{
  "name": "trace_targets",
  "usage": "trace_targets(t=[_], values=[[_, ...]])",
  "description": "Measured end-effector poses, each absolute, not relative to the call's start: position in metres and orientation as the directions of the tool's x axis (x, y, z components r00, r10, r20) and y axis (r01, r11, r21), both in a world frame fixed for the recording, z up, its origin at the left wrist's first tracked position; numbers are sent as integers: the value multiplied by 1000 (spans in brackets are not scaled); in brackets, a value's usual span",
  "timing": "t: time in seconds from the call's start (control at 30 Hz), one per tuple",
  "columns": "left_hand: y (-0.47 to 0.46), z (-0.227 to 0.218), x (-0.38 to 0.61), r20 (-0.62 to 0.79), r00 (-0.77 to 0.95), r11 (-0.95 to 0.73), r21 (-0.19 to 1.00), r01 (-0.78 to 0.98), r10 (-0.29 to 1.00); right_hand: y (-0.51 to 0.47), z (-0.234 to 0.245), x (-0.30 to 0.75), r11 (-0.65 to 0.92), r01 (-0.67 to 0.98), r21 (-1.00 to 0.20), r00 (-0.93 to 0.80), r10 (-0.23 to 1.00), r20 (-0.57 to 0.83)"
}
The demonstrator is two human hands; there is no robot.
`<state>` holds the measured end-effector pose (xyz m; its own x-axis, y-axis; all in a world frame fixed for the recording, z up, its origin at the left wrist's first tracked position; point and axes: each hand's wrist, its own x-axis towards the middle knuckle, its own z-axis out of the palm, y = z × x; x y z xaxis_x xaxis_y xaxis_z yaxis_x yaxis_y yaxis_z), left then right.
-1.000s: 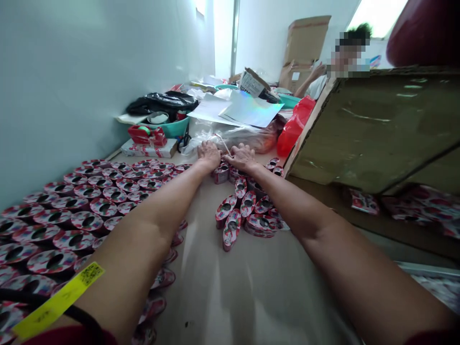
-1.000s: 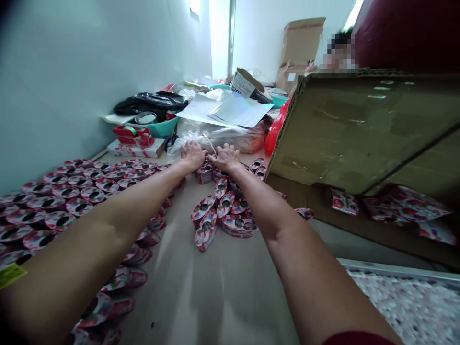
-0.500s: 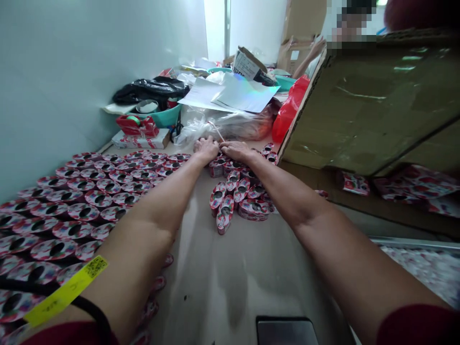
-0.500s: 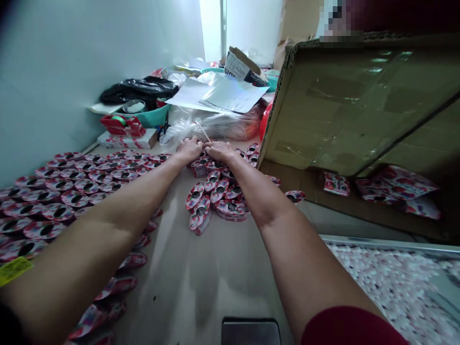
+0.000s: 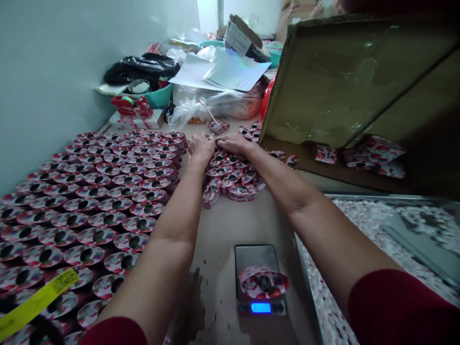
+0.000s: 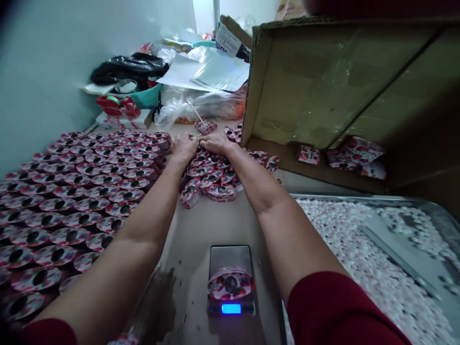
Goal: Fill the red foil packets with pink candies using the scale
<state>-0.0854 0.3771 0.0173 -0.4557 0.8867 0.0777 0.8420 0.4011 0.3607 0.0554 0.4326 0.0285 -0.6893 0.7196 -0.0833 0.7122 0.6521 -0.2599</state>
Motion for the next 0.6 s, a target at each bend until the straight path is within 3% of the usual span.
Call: trace_targets(t=[0.3, 0.6], values=[[327, 20, -65, 51, -488, 437, 370, 819, 871, 386, 30, 80, 694, 692, -199, -719, 689, -97], [276, 26, -48, -23, -475, 449, 371, 813, 880, 340, 30, 103, 724, 656, -213, -751, 654, -88]])
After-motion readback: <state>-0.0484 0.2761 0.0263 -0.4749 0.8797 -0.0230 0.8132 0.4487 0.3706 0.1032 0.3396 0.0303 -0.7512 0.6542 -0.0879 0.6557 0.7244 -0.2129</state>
